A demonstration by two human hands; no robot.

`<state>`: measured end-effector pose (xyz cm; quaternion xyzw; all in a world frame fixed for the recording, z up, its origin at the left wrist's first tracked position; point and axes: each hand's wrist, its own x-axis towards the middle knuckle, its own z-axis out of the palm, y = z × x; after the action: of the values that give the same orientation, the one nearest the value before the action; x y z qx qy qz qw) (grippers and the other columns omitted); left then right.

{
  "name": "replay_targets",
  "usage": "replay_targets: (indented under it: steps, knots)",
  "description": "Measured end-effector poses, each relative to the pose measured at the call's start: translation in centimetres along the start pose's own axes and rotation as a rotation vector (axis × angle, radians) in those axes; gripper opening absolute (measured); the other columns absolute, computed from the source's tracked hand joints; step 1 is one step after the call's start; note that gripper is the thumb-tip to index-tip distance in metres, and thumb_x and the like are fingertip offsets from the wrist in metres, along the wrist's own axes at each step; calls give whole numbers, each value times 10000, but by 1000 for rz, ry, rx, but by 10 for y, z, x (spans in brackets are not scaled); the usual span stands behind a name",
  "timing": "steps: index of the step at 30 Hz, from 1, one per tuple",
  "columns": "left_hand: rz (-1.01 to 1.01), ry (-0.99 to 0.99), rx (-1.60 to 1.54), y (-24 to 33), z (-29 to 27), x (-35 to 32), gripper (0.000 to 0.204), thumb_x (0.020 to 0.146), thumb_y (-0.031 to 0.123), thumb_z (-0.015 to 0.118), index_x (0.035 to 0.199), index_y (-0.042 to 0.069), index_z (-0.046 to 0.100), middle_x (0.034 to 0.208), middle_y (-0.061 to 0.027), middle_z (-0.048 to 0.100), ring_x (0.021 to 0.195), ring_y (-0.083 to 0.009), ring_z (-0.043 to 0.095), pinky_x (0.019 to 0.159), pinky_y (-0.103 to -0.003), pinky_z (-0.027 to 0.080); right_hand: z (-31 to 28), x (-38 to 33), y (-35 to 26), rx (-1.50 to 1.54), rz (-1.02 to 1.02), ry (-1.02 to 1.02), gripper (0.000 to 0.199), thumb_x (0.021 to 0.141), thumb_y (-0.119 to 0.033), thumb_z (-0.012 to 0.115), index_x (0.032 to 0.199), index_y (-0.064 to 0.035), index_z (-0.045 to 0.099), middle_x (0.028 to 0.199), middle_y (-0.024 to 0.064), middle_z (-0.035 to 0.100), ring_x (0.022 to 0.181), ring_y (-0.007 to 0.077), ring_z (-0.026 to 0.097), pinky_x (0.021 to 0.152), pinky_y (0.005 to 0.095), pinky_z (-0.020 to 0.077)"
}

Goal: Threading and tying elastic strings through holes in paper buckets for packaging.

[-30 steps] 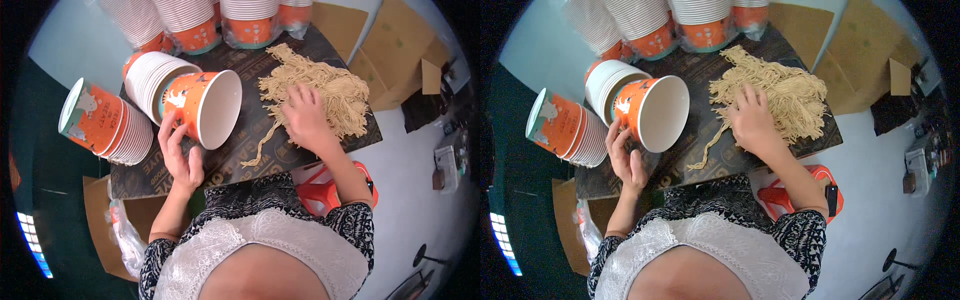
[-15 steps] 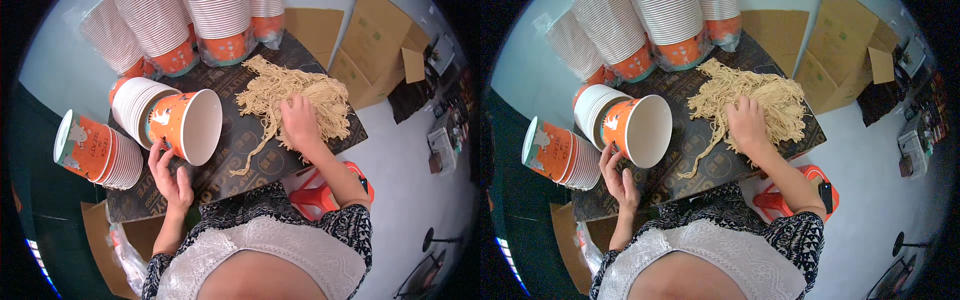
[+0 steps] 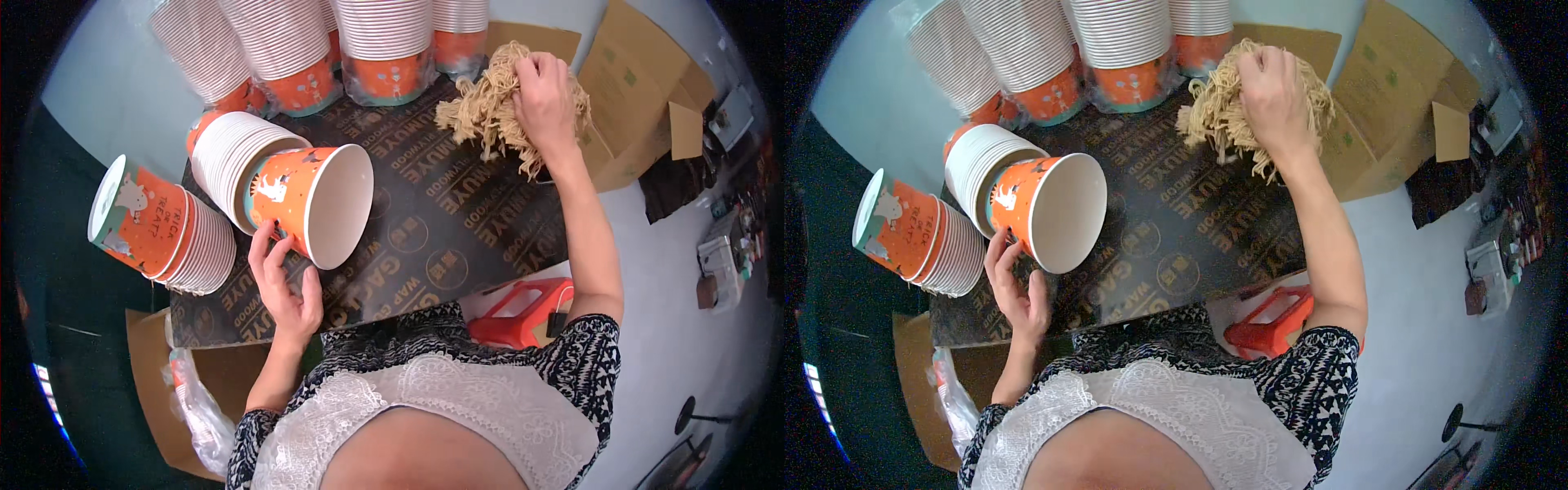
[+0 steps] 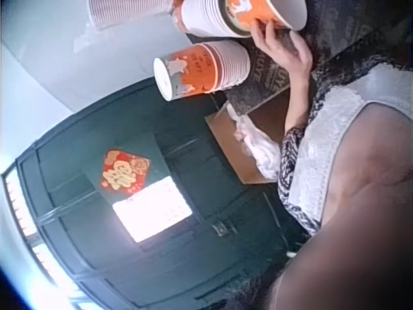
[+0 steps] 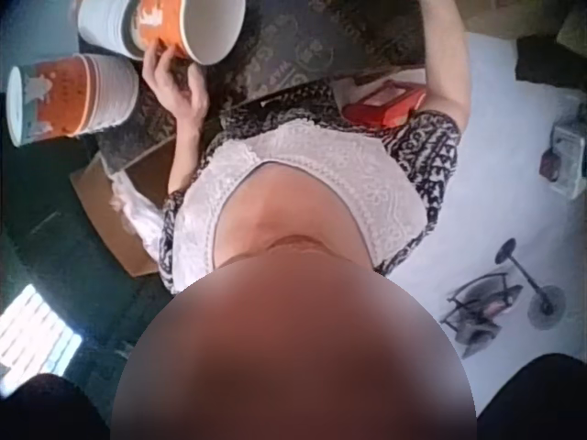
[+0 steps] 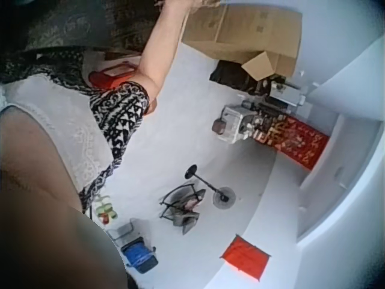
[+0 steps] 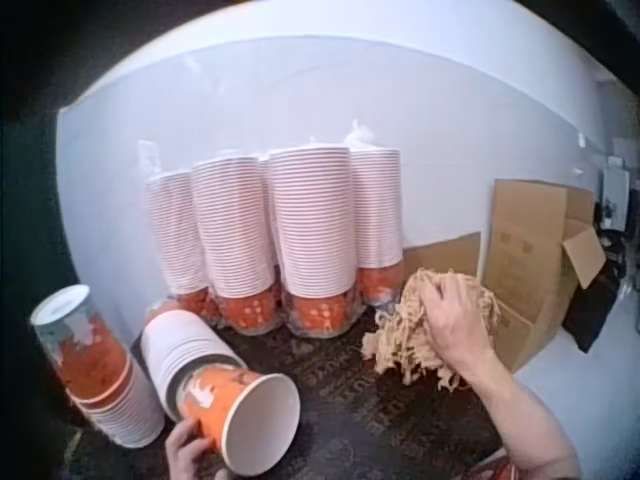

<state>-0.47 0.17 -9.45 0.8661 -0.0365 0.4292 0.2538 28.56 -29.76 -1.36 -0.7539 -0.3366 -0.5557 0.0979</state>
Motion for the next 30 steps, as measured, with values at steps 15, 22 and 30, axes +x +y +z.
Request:
replay_targets:
  steps: [15, 22, 30]
  knots:
    - [138, 110, -101, 14, -13, 0, 378, 777, 34, 563, 1145, -50, 553, 1340, -308, 472, 1256, -440, 479, 1067, -523, 367, 2, -70, -8, 194, 91, -425, 161, 850, -53, 605, 991, -68, 680, 1047, 91, 643, 1070, 312, 554, 911, 436, 460]
    - [415, -271, -336, 60, 7, 42, 284, 676, -59, 546, 950, -31, 615, 937, -199, 651, 870, -375, 649, 810, -471, 544, 1, -62, -18, 297, 153, -543, 84, 830, -91, 661, 899, -56, 693, 934, 100, 648, 983, 300, 572, 870, 391, 476]
    - [476, -392, -427, 64, 65, 51, 172, 683, -15, 710, 821, -16, 609, 814, -144, 607, 770, -337, 623, 727, -411, 535, 26, -69, -28, 314, -2, -473, 75, 765, -61, 631, 838, -61, 650, 871, 91, 583, 920, 301, 562, 812, 402, 488]
